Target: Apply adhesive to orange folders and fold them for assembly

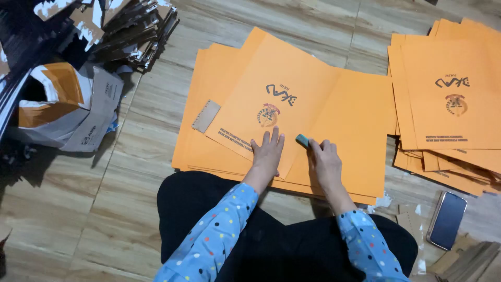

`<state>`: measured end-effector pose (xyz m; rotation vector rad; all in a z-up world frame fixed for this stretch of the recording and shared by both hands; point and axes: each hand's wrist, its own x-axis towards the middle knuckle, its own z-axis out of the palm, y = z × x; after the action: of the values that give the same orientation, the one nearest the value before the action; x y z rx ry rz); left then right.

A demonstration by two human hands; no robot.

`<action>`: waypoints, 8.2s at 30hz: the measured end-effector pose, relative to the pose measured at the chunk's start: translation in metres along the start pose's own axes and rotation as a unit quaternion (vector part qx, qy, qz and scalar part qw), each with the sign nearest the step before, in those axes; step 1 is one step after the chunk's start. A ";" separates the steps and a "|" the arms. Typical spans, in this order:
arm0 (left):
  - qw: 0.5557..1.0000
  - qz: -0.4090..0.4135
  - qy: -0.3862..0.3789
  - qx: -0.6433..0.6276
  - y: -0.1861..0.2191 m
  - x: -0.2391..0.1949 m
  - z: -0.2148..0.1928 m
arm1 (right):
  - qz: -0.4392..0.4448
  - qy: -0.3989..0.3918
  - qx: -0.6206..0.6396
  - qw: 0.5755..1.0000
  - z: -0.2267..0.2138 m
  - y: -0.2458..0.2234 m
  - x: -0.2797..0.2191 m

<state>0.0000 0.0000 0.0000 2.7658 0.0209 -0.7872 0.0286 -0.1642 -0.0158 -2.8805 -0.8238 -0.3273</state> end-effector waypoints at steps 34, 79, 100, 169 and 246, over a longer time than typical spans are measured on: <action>0.993 0.056 0.079 0.073 -0.018 -0.001 0.007 | 0.075 -0.210 0.350 0.910 -0.017 -0.047 -0.097; 0.983 0.052 0.169 -0.045 -0.070 -0.014 0.015 | 0.296 0.314 -0.124 0.893 0.020 0.386 -0.070; 0.912 -0.144 0.341 -0.177 -0.207 -0.092 0.013 | 0.504 -0.162 -0.079 0.844 0.005 0.129 -0.069; 0.874 -0.305 0.297 -0.233 -0.159 -0.038 0.011 | 0.471 -0.016 0.009 0.882 0.033 0.145 -0.069; 0.614 0.233 0.452 -0.604 -0.166 -0.068 -0.143 | 0.189 0.226 0.494 0.818 -0.165 0.203 -0.011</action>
<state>0.0015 0.2010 0.1104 1.3934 0.0144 0.6625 0.0996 -0.3705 0.1289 -1.7943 -0.1901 -0.3644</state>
